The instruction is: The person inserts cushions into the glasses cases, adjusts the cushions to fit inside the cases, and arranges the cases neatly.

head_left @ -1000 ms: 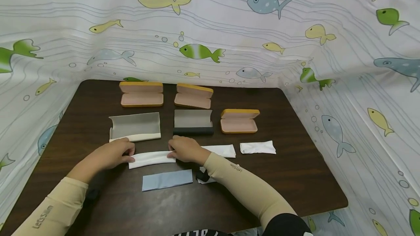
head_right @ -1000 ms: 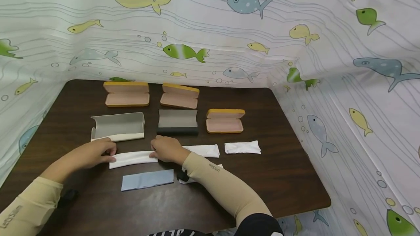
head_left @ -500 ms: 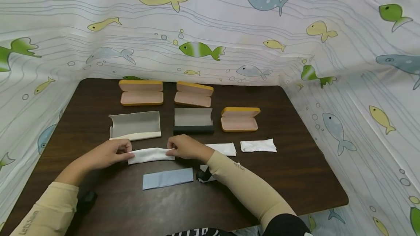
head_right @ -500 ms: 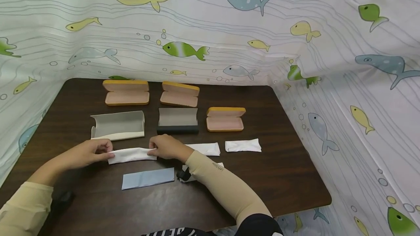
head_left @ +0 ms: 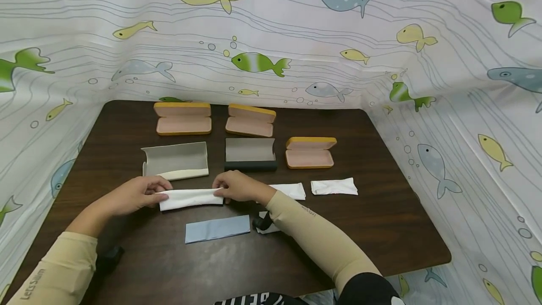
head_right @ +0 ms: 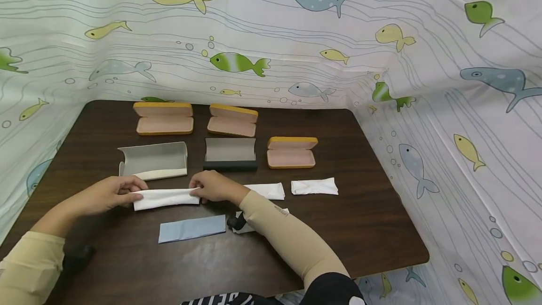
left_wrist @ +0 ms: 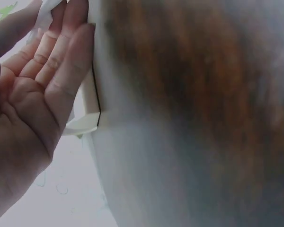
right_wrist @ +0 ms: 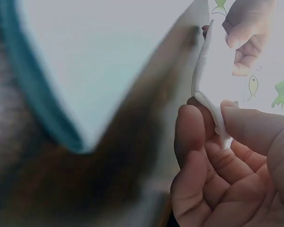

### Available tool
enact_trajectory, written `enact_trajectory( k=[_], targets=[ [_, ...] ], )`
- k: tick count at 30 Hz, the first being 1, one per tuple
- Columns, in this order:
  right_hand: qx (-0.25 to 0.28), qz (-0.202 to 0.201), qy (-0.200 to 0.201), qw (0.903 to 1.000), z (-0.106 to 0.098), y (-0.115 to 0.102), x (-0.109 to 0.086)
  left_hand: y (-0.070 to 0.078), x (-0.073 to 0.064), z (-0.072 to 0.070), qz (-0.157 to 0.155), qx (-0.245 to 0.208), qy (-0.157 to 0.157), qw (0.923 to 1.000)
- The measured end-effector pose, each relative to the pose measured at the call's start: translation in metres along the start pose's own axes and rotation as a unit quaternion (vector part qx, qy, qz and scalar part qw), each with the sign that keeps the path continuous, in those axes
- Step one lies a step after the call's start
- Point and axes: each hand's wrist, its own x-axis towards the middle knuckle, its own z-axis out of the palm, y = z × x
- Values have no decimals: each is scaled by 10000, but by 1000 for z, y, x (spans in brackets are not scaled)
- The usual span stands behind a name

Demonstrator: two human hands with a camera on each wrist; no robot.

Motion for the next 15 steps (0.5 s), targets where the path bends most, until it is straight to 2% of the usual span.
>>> enact_trajectory(
  k=[5,9,15],
  targets=[
    [59,-81,-24,9999,-11,-9,11,1,-6,-12,-487,-768,85,9958],
    [131,-174,20,9998,-22,-19,23,2,-10,-22,-699,-917,305,9929],
    [30,-314,171,9994,-34,-29,44,-2,-11,-34,-827,-817,650,9911]
  ],
)
